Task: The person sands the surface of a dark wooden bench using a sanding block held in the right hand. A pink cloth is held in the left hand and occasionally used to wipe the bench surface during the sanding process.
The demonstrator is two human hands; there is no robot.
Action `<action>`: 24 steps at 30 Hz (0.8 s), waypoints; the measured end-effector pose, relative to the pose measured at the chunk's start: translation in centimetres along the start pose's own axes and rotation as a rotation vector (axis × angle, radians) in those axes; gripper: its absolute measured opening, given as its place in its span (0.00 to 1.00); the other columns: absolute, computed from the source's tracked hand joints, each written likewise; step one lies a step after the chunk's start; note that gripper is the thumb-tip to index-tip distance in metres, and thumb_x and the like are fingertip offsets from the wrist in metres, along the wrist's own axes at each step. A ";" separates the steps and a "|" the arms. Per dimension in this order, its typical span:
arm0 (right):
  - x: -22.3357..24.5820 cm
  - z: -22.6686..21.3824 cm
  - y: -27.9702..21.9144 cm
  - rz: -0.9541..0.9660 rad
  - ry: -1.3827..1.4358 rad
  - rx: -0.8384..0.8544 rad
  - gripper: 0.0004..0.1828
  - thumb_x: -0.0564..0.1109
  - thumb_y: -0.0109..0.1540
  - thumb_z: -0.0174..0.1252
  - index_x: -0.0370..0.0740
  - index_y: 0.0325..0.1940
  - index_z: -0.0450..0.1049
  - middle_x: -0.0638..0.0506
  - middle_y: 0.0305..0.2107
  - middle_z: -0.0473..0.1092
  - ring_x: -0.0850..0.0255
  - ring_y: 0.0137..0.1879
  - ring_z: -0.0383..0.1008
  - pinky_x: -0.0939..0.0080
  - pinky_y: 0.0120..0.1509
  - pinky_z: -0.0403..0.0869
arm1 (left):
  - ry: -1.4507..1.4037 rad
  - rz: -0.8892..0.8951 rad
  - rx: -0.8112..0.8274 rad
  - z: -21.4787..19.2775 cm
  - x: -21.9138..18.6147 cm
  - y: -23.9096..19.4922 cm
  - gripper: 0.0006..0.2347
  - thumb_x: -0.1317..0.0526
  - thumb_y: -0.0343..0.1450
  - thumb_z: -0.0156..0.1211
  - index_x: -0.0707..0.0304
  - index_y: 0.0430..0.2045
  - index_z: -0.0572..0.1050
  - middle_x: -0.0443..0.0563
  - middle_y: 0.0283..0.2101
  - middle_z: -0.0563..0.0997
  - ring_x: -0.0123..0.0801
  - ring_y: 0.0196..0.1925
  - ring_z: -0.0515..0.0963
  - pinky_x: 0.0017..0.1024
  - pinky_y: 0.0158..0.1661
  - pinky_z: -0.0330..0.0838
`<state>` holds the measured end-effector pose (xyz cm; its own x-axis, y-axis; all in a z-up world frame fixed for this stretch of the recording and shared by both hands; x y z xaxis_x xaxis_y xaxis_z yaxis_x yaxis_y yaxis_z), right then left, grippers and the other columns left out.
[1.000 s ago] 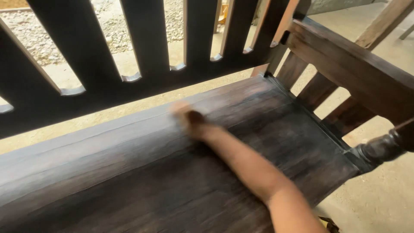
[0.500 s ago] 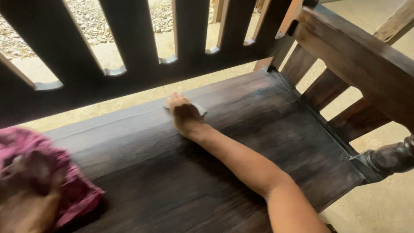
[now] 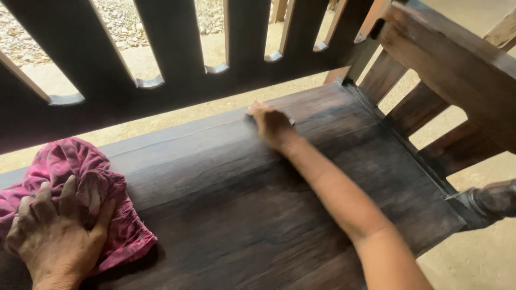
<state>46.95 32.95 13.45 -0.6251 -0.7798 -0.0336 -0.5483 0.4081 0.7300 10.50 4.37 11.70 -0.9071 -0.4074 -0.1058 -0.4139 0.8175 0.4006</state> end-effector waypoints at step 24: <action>9.0 11.5 2.7 0.381 0.089 0.278 0.09 0.34 0.57 0.47 0.33 0.35 0.73 0.34 0.39 0.72 0.41 0.48 0.75 0.48 0.50 0.77 | -0.050 0.011 -0.001 -1.3 0.0 -0.3 0.39 0.28 0.67 0.46 0.46 0.72 0.60 0.63 0.73 0.57 0.65 0.75 0.52 0.67 0.66 0.47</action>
<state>33.46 32.47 7.24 -0.7672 -0.5824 0.2686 -0.4246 0.7751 0.4678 10.74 3.58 12.75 -0.9144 -0.3774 -0.1463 -0.4035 0.8216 0.4026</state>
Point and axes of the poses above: each hand's wrist, its own y-axis towards the middle knuckle, its own z-axis out of the palm, x = y × z, the point moved 8 cm from there along y, towards the middle knuckle
